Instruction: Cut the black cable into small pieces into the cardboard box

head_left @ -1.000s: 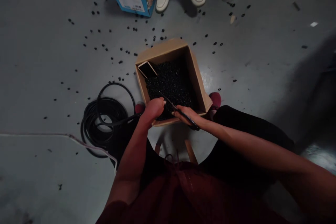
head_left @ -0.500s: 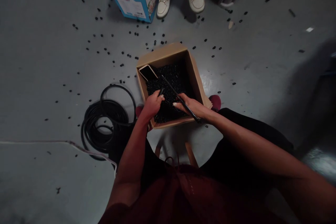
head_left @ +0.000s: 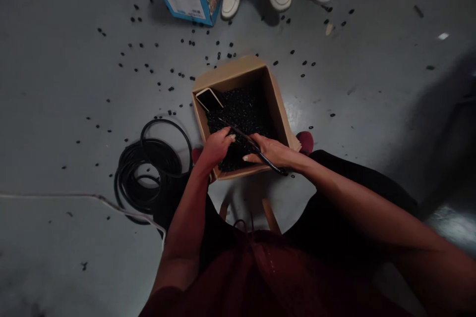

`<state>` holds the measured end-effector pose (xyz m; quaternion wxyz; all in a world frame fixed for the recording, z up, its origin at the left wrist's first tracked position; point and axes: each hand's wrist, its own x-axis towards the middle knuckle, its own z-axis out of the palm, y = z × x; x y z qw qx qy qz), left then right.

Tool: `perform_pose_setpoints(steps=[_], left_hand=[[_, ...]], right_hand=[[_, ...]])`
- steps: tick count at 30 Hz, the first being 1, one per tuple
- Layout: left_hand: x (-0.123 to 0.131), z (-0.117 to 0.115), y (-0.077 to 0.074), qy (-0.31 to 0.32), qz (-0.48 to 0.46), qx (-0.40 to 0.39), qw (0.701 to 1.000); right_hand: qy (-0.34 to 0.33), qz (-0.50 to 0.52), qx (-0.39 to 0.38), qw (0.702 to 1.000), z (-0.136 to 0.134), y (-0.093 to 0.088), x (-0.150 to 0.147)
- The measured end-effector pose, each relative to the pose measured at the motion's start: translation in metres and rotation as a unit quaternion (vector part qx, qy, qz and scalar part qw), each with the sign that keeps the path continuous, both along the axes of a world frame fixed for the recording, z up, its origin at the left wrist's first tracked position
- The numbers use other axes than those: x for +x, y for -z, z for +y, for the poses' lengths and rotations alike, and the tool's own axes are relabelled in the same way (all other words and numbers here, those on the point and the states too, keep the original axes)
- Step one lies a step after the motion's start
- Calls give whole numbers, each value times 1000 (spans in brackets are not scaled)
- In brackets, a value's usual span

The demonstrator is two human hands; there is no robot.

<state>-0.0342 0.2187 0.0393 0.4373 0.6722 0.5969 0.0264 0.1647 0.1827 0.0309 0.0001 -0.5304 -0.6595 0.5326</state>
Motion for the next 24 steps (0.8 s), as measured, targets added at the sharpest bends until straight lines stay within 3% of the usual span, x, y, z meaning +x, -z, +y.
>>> perform_pose_setpoints(steps=[4,13,17,24], left_hand=[[0,-1,0,23,-17,-19,999],[-1,-5,11,-41,-70,-36,996],[-2,-6,10,10,-12,-41,999],[-4,-9,12,138,121,-38,982]], right_hand=[[-8,-8,17,1000,-1,3,0],[28,-32,24,999,6,-4,3],[43,-41,10,998,5,1,6],[20,-50,-38,998,-9,25,-1]])
